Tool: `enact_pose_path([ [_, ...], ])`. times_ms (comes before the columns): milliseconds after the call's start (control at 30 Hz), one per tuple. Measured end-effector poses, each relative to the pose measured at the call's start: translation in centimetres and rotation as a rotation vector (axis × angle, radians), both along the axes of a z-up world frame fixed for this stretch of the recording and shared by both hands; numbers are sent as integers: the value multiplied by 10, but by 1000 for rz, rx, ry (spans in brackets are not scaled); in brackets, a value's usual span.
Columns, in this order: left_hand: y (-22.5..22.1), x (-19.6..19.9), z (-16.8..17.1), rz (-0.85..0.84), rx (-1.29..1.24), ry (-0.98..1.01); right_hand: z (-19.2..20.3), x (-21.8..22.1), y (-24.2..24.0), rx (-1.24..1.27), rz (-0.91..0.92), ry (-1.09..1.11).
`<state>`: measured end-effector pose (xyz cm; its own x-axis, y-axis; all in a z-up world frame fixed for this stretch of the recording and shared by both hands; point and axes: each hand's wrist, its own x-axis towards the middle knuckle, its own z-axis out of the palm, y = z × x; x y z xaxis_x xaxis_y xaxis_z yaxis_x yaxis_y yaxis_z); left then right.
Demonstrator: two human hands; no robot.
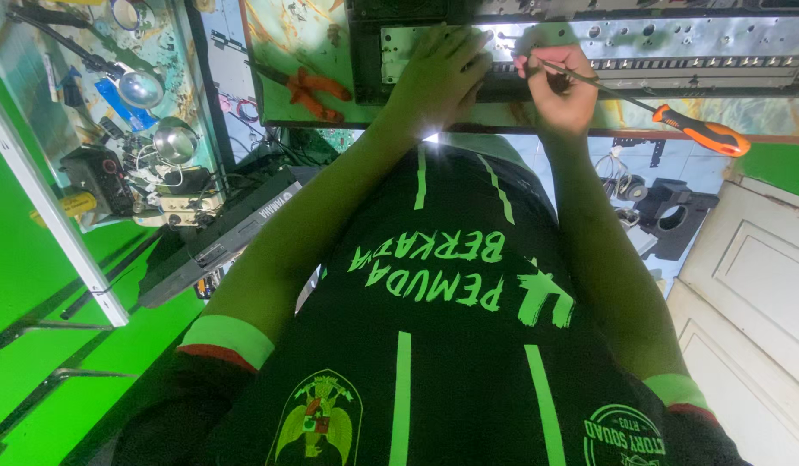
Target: The person uses a screwdriver and their hands to work on the internal components of an electronic keyboard at a repair bench.
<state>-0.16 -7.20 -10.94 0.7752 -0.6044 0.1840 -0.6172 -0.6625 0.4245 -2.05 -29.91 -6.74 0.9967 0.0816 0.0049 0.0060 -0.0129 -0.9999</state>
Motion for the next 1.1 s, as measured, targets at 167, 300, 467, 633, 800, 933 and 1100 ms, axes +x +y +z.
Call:
enact_pose_path([
  [167,-2,-3,-3,-4,48,-19,-5,-1,-3,5,2,30],
  [300,-2,-2,-2,-5,36,-10,-9,0,-4,79,-3,70],
  [467,-3,-2,3,0,20,-29,-11,1,-5,2,-14,84],
  [633,-1,-1,9,3,-9,-39,-13,2,-5,-5,-6,83],
  [800,-3,-3,10,12,-45,11,-14,0,-7,-42,-10,69],
  [933,-4,2,9,26,-7,-13,-12,3,-5,6,-4,100],
  [1100,-1,-1,9,-1,-42,32,-10,1,-4,-25,5,71],
])
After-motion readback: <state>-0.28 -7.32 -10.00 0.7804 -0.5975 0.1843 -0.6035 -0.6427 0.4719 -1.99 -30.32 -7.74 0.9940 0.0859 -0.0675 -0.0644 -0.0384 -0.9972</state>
